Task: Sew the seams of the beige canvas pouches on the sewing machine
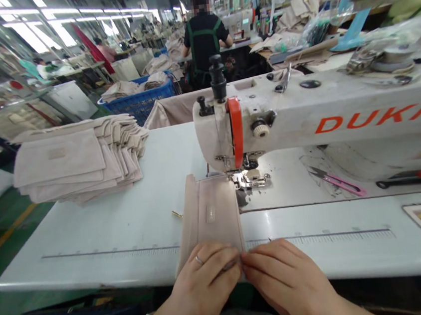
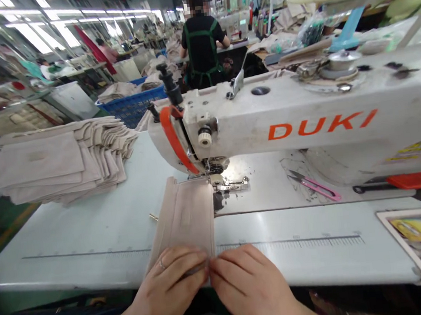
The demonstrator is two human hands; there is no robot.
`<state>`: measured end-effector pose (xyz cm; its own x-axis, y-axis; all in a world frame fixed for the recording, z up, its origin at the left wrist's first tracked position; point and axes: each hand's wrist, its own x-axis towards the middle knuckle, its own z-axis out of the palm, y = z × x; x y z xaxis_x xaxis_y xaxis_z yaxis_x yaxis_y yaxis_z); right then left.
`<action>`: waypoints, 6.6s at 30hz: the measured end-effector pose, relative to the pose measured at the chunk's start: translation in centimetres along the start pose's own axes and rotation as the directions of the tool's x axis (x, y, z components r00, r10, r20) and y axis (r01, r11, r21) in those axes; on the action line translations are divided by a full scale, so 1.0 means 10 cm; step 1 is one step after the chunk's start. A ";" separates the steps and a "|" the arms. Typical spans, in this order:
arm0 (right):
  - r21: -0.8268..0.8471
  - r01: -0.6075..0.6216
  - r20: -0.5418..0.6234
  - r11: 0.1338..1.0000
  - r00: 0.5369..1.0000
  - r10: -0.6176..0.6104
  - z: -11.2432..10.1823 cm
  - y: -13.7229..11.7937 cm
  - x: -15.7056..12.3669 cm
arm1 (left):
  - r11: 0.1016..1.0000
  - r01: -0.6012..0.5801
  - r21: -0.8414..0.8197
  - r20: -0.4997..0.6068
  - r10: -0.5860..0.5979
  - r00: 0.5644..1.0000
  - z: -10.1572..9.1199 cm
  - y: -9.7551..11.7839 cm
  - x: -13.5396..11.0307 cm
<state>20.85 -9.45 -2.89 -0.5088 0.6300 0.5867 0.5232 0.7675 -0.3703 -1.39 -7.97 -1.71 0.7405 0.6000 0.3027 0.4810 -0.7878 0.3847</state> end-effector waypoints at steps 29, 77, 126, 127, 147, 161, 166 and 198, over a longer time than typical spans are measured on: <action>0.049 -0.124 0.126 0.991 0.985 0.117 -0.15 0.17 0.25 | 1.000 -0.015 -0.014 -0.031 0.015 0.999 -0.20 -0.27 0.35; -0.250 -0.061 0.232 0.966 0.965 0.121 -0.06 0.74 0.66 | 0.993 -0.103 0.061 0.000 0.103 0.995 -0.20 -1.10 1.00; -0.028 -0.164 0.178 0.986 0.970 0.167 -0.05 0.89 0.61 | 0.992 0.081 0.094 0.084 -0.089 0.992 -0.22 -0.49 0.68; 0.003 -0.171 0.160 0.985 0.973 0.169 -0.07 0.89 0.62 | 0.992 0.079 0.100 0.081 -0.087 0.993 -0.23 -0.49 0.68; -0.176 -0.093 0.292 0.980 0.946 0.143 -0.07 0.78 0.61 | 0.985 -0.011 0.170 0.165 -0.017 0.986 -0.27 -0.49 0.71; -0.241 -0.207 0.301 0.948 0.913 0.276 -0.02 0.84 0.65 | 0.992 -0.026 0.120 0.108 0.013 0.994 -0.27 -0.85 0.96; -0.245 -0.228 0.272 0.942 0.917 0.292 -0.02 0.84 0.66 | 0.993 -0.024 0.113 0.102 0.013 0.995 -0.25 -0.94 1.00; -0.247 -0.128 0.073 0.961 0.986 0.150 0.04 0.97 0.71 | 0.993 0.111 0.051 -0.174 -0.100 0.980 -0.07 -0.97 1.09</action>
<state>22.02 2.52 -2.63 -0.4731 0.7453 0.4699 0.7365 0.6272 -0.2534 1.69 6.30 -1.56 0.5959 0.6909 0.4093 0.5831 -0.7227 0.3711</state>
